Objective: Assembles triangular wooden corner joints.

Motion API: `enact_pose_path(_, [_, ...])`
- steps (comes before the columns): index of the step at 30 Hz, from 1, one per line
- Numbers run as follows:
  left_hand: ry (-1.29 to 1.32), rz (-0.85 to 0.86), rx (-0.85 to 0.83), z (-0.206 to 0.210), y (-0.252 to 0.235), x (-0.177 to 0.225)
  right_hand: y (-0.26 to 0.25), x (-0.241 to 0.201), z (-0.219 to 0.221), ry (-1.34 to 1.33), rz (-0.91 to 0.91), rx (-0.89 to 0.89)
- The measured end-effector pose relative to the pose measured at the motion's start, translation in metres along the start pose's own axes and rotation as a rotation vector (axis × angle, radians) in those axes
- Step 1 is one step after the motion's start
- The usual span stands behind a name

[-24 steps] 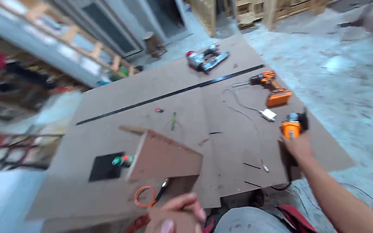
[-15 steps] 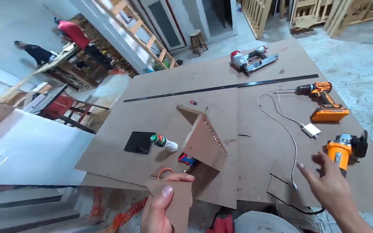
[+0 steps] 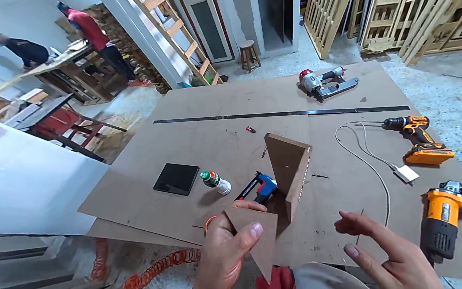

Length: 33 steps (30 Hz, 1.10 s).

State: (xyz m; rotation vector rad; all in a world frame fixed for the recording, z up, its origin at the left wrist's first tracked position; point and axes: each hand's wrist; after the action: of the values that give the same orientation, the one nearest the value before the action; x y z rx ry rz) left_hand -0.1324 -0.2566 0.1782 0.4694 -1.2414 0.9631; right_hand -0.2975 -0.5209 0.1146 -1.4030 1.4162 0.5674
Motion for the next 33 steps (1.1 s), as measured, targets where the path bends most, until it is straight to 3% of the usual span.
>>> enact_pose_path(3, [0.048,-0.011,-0.266,0.000,-0.007,-0.002,-0.005,-0.027,0.005,-0.165,-0.024,-0.130])
enact_pose_path(6, [0.042,0.008,-0.427,0.025,-0.003,-0.015,-0.014,-0.052,0.014,-0.288,-0.014,-0.246])
enact_pose_path(10, [-0.072,0.088,-0.499,0.021,-0.002,-0.033,-0.011,-0.057,0.019,-0.278,-0.019,-0.159])
enact_pose_path(13, [-0.363,0.013,-0.306,-0.032,-0.001,-0.043,0.008,-0.042,0.004,-0.415,0.058,0.004])
enact_pose_path(16, [-0.836,-0.129,0.189,-0.104,-0.004,-0.077,0.026,-0.031,-0.012,-0.607,0.205,0.180])
enact_pose_path(19, [-0.991,-0.335,0.619,-0.180,-0.019,-0.129,0.045,-0.016,-0.025,-0.587,0.213,0.265])
enact_pose_path(22, [-1.011,-0.497,0.669,-0.238,-0.049,-0.186,0.055,-0.009,-0.035,-0.473,0.219,0.317])
enact_pose_path(27, [-0.900,-0.530,0.708,-0.245,-0.097,-0.228,0.050,-0.020,-0.042,-0.312,0.214,0.452])
enact_pose_path(30, [-0.751,-0.419,0.759,-0.252,-0.097,-0.223,0.043,-0.027,-0.044,-0.311,0.189,0.534])
enact_pose_path(33, [-0.535,-0.281,0.665,-0.241,-0.068,-0.185,0.046,-0.026,-0.050,-0.317,0.209,0.554])
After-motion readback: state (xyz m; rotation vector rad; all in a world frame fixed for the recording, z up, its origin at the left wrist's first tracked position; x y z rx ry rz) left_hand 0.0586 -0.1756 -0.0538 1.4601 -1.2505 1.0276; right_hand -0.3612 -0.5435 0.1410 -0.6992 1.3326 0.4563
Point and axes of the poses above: each hand's wrist, its own y-axis away from the middle knuckle, its own z-axis out of the palm, x = y × z, and after that the axes turned 2 degrees about -y, right-handed
